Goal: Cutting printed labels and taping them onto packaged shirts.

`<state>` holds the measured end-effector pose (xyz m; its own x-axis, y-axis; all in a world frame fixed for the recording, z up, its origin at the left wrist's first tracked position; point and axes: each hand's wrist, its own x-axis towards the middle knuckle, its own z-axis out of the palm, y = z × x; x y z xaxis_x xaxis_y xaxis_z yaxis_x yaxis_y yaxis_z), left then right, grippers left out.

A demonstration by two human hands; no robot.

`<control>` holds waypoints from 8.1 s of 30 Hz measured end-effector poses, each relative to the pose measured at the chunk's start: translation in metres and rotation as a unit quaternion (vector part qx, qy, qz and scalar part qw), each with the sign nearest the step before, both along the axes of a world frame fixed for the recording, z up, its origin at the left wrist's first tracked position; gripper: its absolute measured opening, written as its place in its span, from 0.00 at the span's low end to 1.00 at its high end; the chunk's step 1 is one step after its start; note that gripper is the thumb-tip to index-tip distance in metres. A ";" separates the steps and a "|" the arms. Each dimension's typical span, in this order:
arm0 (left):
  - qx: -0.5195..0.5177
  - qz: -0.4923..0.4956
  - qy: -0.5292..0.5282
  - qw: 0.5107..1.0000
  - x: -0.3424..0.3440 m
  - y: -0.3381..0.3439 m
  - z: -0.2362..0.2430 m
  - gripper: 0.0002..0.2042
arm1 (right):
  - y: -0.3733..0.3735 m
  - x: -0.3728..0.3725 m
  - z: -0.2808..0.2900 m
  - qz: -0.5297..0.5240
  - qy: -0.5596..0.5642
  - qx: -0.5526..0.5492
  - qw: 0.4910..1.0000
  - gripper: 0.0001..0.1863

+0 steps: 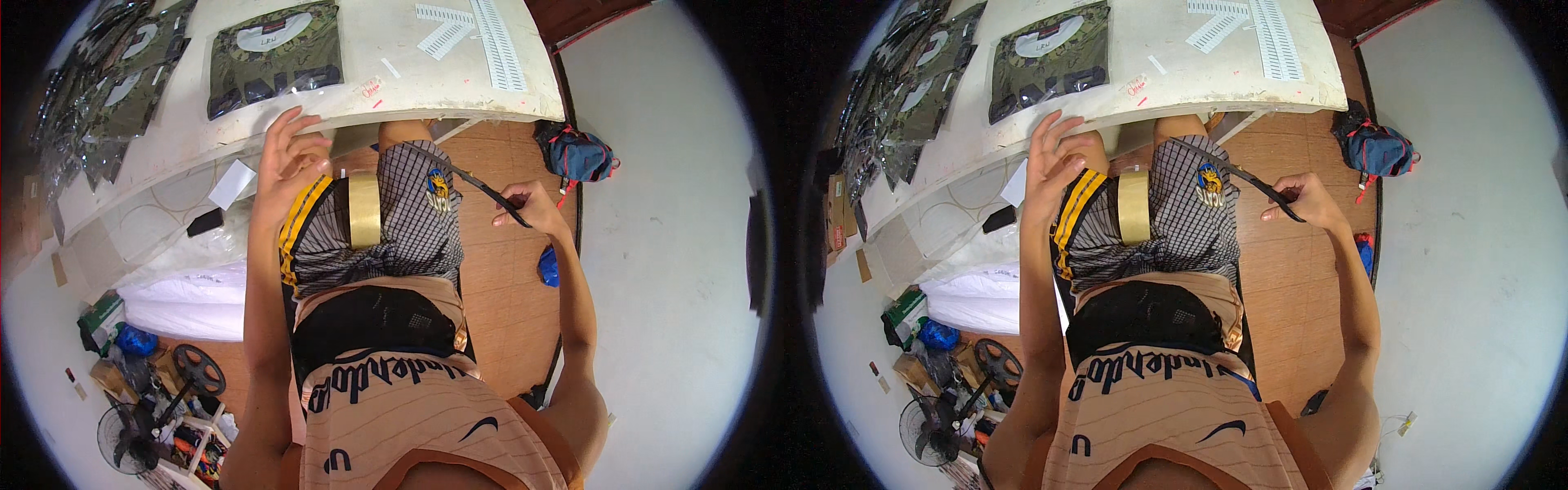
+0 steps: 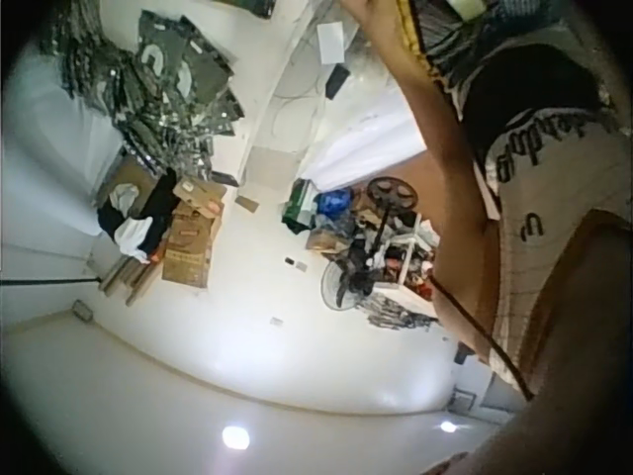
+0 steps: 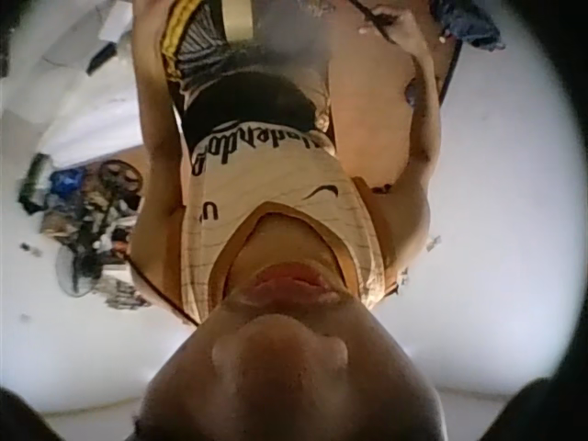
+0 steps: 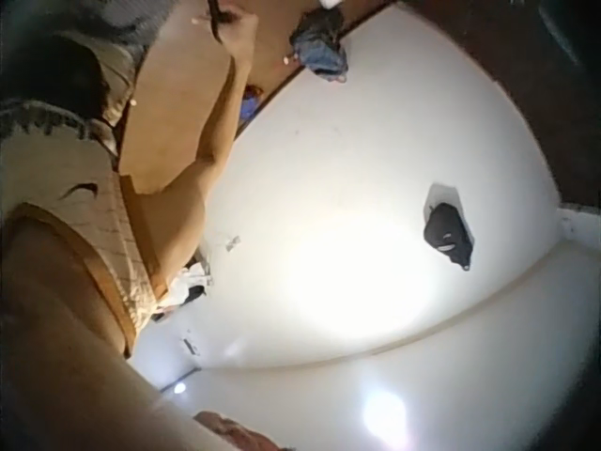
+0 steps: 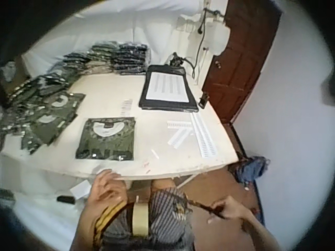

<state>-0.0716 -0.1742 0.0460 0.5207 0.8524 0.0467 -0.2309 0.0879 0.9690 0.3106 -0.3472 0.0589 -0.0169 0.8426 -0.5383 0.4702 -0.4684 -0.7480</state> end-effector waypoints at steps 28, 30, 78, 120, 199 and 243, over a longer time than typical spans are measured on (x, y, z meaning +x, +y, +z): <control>-0.031 0.162 0.019 0.986 0.000 -0.031 -0.013 0.14 | 0.161 -0.105 0.019 -0.110 -0.317 0.273 0.902 0.14; -0.050 0.187 -0.009 0.981 0.004 -0.029 -0.019 0.10 | 0.161 -0.109 0.022 -0.090 -0.336 0.237 0.907 0.15; -0.142 0.319 -0.096 0.932 -0.012 -0.003 -0.016 0.05 | 0.311 -0.234 -0.008 0.056 0.015 0.276 0.960 0.10; -0.082 0.317 -0.046 0.944 -0.030 0.035 -0.004 0.04 | 0.266 -0.212 -0.017 0.307 -0.239 0.554 0.736 0.31; -0.173 0.384 -0.055 0.905 0.000 0.093 -0.010 0.23 | 0.322 -0.233 -0.009 0.016 0.125 0.303 0.945 0.07; -0.252 0.395 -0.047 0.882 -0.015 0.064 0.012 0.15 | 0.234 -0.275 0.012 0.178 -0.099 0.480 0.853 0.27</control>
<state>-0.0866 -0.1098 0.0584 -0.2318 0.8725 -0.4300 -0.4904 0.2770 0.8263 0.0353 -0.1132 0.0710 -0.3535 0.8569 0.3752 0.6161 0.5151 -0.5959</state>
